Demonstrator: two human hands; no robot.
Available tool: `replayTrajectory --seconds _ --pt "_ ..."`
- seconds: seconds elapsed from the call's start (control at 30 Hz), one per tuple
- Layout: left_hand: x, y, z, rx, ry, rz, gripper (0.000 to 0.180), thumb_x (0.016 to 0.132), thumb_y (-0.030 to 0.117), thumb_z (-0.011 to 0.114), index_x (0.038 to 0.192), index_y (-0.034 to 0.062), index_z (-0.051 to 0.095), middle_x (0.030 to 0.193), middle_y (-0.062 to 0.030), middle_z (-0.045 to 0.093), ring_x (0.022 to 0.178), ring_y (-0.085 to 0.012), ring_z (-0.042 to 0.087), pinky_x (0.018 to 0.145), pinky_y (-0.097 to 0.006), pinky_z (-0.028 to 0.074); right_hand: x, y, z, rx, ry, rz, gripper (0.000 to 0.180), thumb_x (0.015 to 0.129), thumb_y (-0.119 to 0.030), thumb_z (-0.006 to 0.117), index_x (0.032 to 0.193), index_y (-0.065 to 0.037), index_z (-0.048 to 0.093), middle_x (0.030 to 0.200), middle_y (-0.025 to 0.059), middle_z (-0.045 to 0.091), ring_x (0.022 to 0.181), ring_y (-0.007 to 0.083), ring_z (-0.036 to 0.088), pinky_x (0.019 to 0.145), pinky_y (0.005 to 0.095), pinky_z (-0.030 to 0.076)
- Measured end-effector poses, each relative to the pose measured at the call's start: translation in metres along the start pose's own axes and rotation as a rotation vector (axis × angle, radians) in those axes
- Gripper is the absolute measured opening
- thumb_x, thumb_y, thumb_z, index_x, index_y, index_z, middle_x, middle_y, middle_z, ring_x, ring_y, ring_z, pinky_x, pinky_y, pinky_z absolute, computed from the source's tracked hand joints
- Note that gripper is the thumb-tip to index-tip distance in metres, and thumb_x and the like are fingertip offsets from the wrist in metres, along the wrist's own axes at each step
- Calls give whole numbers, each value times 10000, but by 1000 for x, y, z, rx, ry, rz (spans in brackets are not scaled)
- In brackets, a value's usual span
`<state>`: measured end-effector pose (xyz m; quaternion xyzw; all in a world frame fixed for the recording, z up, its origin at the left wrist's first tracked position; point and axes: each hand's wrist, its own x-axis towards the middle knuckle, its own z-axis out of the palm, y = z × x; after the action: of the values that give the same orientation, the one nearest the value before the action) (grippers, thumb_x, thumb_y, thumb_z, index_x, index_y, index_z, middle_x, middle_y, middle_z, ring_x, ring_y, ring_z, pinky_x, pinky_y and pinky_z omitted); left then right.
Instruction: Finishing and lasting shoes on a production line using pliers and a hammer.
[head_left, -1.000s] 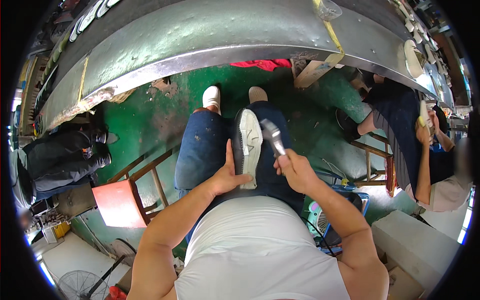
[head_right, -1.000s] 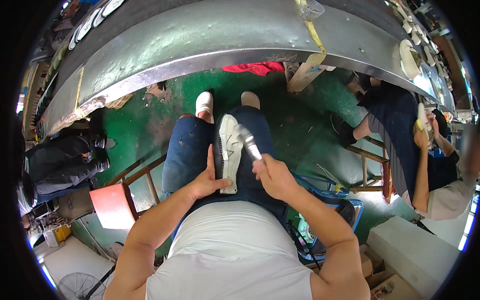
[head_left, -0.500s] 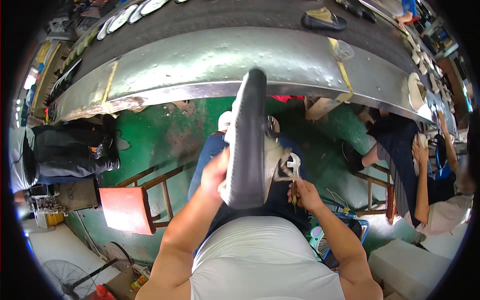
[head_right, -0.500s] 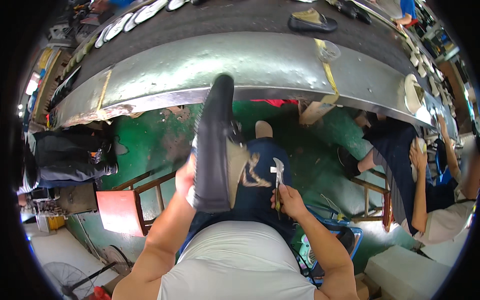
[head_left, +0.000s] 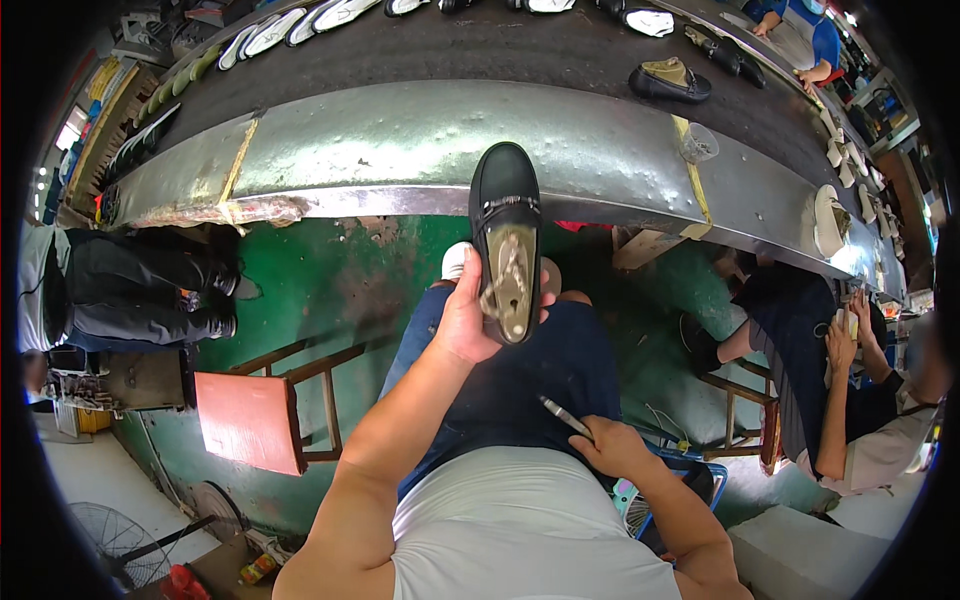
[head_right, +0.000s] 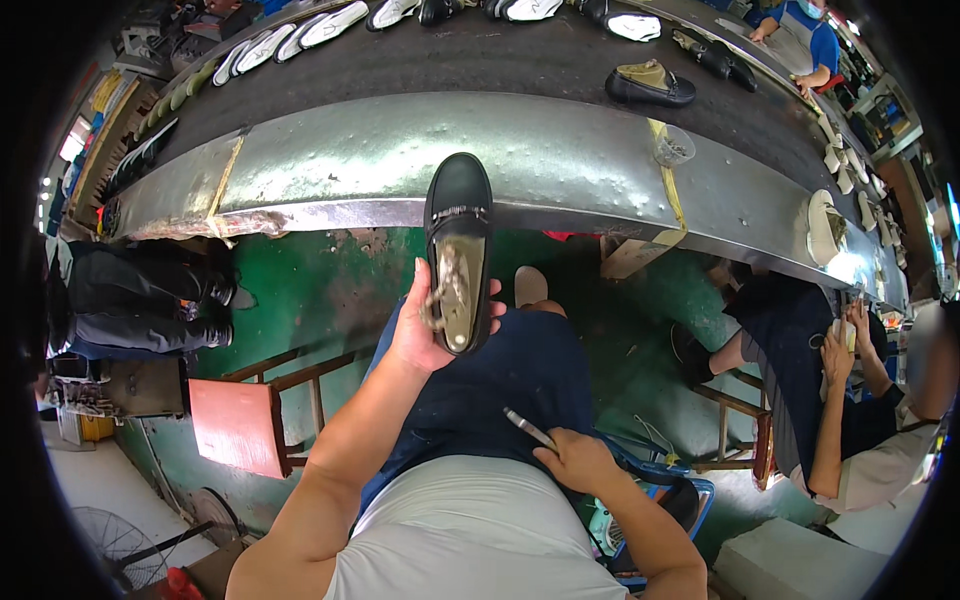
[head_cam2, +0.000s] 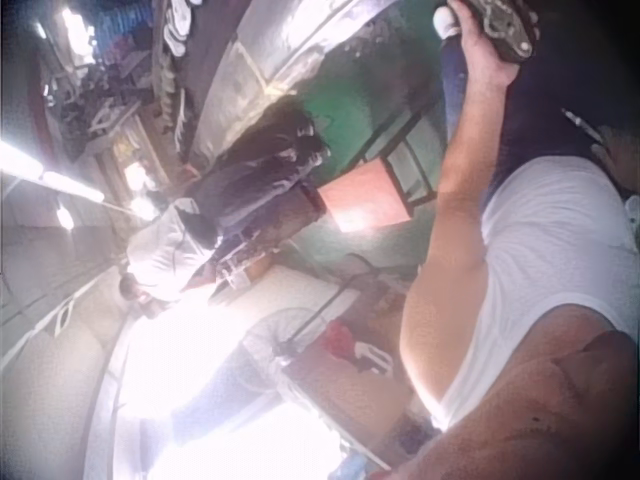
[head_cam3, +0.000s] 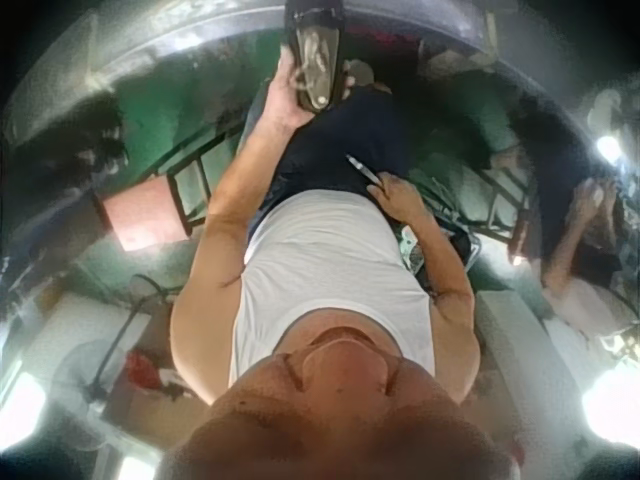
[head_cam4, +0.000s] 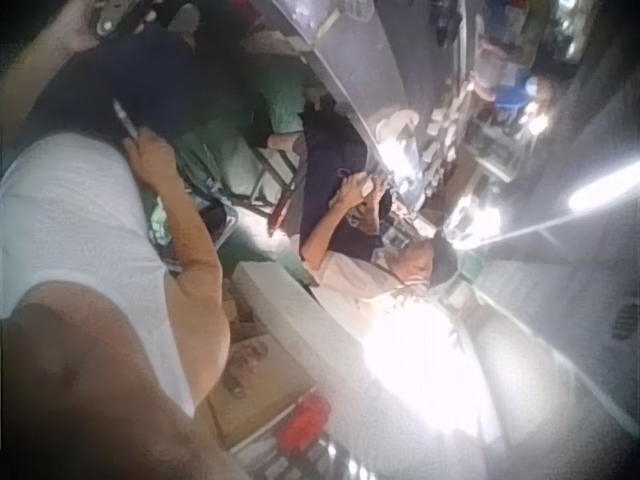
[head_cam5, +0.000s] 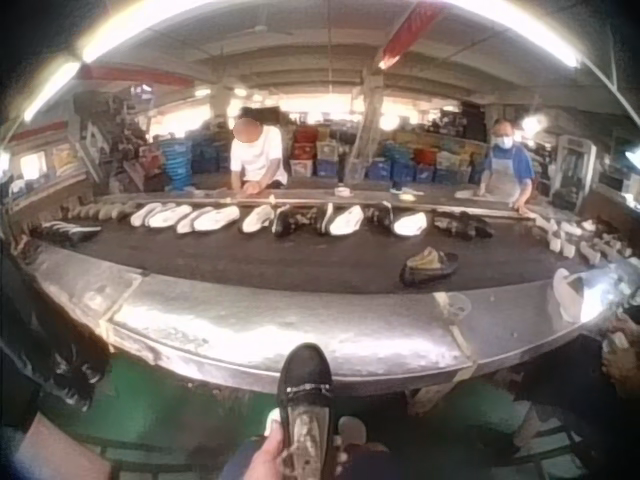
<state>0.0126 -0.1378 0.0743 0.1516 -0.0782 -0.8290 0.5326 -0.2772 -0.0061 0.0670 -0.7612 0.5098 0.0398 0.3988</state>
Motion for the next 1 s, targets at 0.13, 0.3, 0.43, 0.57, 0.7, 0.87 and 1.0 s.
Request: replayTrajectory --seconds 0.13,0.3,0.43,0.57,0.7,0.87,1.0 --pt "-9 13 59 -7 0 34 765 985 666 360 1451 66 437 1362 -215 547 1218 -414 571 956 -561 533 -4 -15 7 -273 91 -10 417 895 -460 649 990 -54 642 846 175 662 773 366 683 688 462 559" --pt "-4 23 75 -96 -27 77 754 1010 625 336 1461 24 400 1412 -247 481 1328 -436 470 1032 -606 484 0 -19 8 -304 63 6 435 891 -485 649 983 -59 654 857 174 672 775 341 694 662 447 567" --pt "0 25 85 -64 1 78 752 1011 622 337 1463 23 395 1429 -258 457 1339 -439 457 1049 -616 466 3 -15 8 -285 53 0 458 896 -499 640 997 -52 652 875 183 675 790 347 698 681 447 569" --pt "7 26 87 -32 48 25 722 1015 625 325 1437 52 452 1346 -215 550 1260 -409 541 974 -570 525 9 -7 1 -238 40 22 485 903 -519 623 1010 -47 646 894 183 681 814 359 697 705 460 566" --pt "32 43 95 269 163 34 635 1033 596 328 1306 63 540 1088 -139 660 963 -324 681 727 -436 572 24 3 -5 -154 -100 11 535 921 -559 576 1042 -40 628 922 187 687 867 382 690 759 481 552" --pt "153 65 125 410 182 5 574 1041 562 365 1286 81 558 1109 -141 675 970 -323 680 740 -433 547 37 17 -22 -45 -202 26 555 921 -588 562 1029 -47 623 928 195 698 872 390 690 749 493 547" --pt "309 129 136 393 177 -56 691 1033 616 288 1374 37 448 1258 -202 598 1054 -349 672 882 -510 559 53 26 -33 -1 -224 32 575 914 -610 556 1019 -49 628 893 194 704 846 388 695 744 497 548"
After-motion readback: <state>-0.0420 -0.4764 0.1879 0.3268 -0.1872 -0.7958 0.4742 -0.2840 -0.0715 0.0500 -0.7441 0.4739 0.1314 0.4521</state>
